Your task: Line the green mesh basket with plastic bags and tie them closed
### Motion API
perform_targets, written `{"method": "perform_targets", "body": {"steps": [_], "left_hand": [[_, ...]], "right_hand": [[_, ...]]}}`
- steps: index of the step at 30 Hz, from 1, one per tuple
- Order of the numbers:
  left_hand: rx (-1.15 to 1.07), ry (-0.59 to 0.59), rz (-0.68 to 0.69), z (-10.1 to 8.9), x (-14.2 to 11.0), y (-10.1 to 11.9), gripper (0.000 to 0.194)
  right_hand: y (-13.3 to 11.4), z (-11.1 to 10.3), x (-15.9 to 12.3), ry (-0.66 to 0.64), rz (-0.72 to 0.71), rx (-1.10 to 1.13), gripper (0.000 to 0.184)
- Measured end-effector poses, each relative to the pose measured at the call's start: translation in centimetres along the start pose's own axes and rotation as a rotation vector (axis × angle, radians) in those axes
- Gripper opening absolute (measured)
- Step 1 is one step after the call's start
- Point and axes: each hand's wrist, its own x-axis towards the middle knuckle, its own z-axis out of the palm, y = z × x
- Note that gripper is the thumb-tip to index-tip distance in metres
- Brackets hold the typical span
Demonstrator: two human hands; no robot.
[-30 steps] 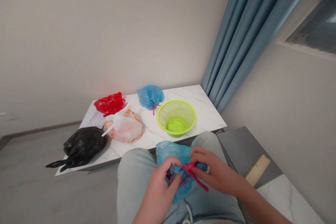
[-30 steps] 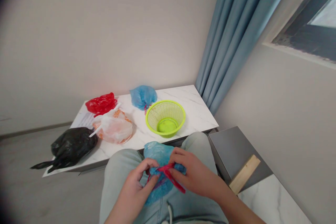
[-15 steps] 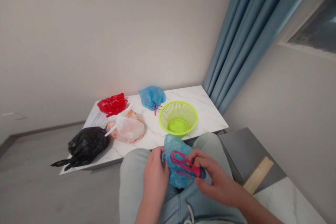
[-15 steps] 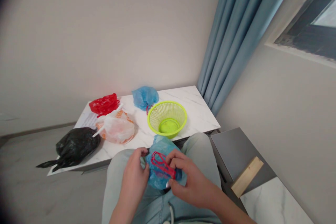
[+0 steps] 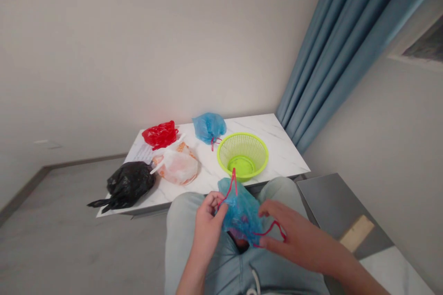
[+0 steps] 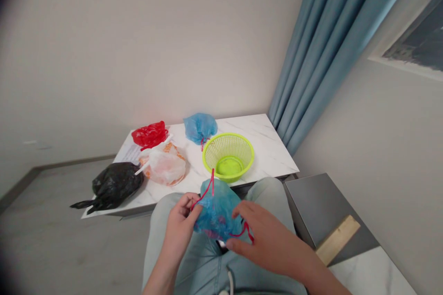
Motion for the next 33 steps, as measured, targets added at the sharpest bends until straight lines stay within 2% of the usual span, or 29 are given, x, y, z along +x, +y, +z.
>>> {"method": "perform_targets", "body": {"steps": [3,5,7,8,10,14,16,17,19,21,24,26,28,30,31,33], "left_hand": [[0.028,-0.109,0.061,1.3,-1.4,2.3,0.008],[0.085,-0.172,0.098,2.1,-2.4,3.3,0.005],[0.198,-0.218,0.140,2.3,-3.1,3.9,0.001],[0.270,-0.223,0.167,2.0,-3.2,3.9,0.004],[0.433,-0.165,0.221,0.9,-3.1,3.6,0.012],[0.724,0.153,0.239,-3.9,-1.4,1.7,0.039],[0.766,0.292,0.182,-6.4,-0.6,0.7,0.041],[0.748,0.337,0.144,-7.5,-0.3,0.3,0.040],[0.628,0.356,0.062,-8.8,0.1,-0.2,0.035],[0.464,0.326,-0.022,-8.9,0.1,-0.2,0.032],[0.204,0.280,-0.141,-7.9,-0.3,0.8,0.031],[-0.024,0.260,-0.207,-7.0,-0.6,1.8,0.035],[-0.234,0.260,-0.261,-6.4,-0.8,2.8,0.039],[-0.335,0.274,-0.303,-6.0,-1.1,3.7,0.042],[-0.346,0.287,-0.315,-5.9,-1.2,4.0,0.043],[-0.337,0.312,-0.334,-5.5,-1.6,4.2,0.045]], "right_hand": [[-0.4,3.1,1.3,0.142,0.006,-0.013,0.040],[-0.1,4.7,2.2,0.121,-0.005,-0.010,0.029],[0.9,5.0,2.9,0.095,0.040,-0.027,0.017],[1.5,4.6,3.2,0.112,0.088,-0.054,0.018],[3.2,2.7,3.4,0.252,0.205,-0.161,0.023],[6.8,-3.3,2.6,0.578,0.281,-0.222,0.026],[8.0,-5.8,1.9,0.698,0.324,-0.239,0.029],[8.4,-6.7,1.6,0.713,0.337,-0.237,0.029],[8.8,-7.6,1.1,0.701,0.365,-0.225,0.030],[8.9,-7.5,1.0,0.693,0.389,-0.208,0.031],[8.7,-6.7,1.2,0.739,0.346,-0.129,0.038],[8.6,-6.3,1.4,0.740,0.285,0.024,0.039],[8.6,-6.3,1.6,0.711,0.267,0.236,0.033],[8.5,-6.3,1.7,0.664,0.295,0.374,0.023],[8.4,-6.2,1.7,0.631,0.311,0.373,0.019],[8.1,-5.5,1.8,0.594,0.303,0.221,0.022]]}}
